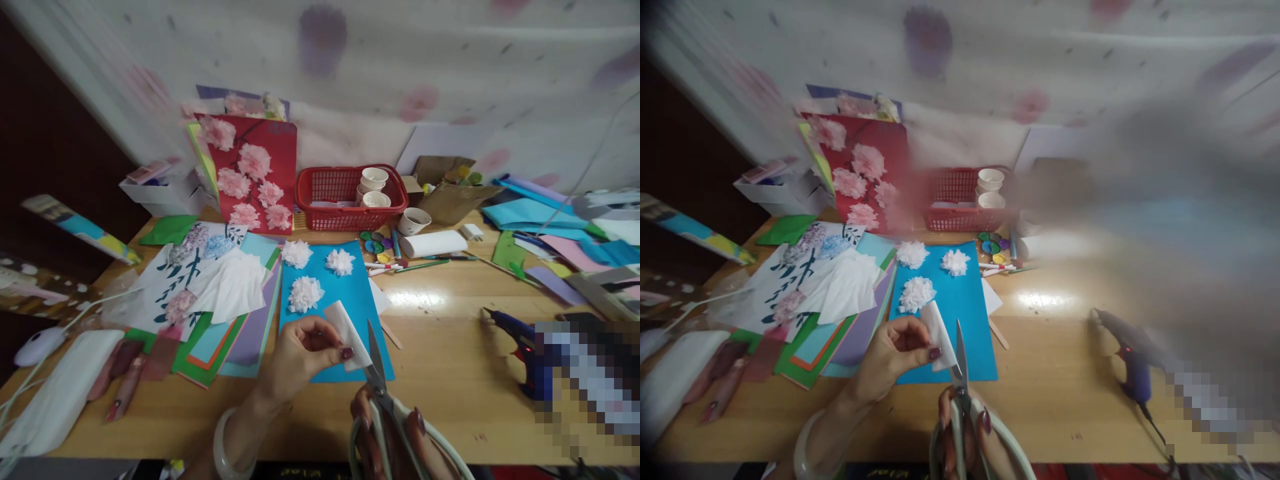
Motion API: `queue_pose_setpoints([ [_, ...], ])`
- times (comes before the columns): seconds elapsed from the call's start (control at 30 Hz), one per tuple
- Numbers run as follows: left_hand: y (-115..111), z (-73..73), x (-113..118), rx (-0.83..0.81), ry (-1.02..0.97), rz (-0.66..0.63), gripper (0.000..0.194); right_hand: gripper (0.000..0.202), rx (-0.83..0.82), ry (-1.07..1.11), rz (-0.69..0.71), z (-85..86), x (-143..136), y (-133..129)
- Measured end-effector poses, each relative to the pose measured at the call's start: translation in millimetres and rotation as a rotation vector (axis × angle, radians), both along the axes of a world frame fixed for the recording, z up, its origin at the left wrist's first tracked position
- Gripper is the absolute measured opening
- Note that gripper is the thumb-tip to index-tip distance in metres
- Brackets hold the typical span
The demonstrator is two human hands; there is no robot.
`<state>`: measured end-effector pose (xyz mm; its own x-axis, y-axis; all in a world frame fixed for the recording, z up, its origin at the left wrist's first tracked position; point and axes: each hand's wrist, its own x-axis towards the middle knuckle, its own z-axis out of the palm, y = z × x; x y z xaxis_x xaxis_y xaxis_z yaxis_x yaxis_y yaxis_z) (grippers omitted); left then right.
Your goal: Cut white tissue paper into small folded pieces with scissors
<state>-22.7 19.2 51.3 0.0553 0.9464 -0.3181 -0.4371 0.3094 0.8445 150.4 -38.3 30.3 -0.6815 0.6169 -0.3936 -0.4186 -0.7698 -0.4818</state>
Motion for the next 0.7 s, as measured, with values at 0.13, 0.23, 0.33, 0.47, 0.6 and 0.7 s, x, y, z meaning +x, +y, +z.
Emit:
queue_pose_setpoints([
  [0.13,3,-1.4,0,0.012,-0.003,-0.005,0.023,0.056,-0.002,0.007,-0.043,-3.8,2,-2],
  [0.23,5,-2.6,0,0.027,-0.004,-0.003,0.025,0.058,0.01,-0.016,-0.074,-3.3,0,0],
  [0.33,7,-2.7,0,0.03,0.003,-0.002,0.023,0.057,-0.036,-0.036,-0.092,-2.0,0,1],
  [0.47,8,-0.8,4,0.036,0.005,-0.012,0.021,0.061,-0.036,-0.01,-0.112,-0.7,4,1],
  [0.6,5,0.1,9,0.033,-0.008,-0.06,0.022,0.069,0.071,-0.014,-0.114,2.9,4,1],
  [0.7,1,0.5,13,0.047,-0.015,-0.101,0.021,0.077,0.185,0.009,-0.078,7.0,1,4],
])
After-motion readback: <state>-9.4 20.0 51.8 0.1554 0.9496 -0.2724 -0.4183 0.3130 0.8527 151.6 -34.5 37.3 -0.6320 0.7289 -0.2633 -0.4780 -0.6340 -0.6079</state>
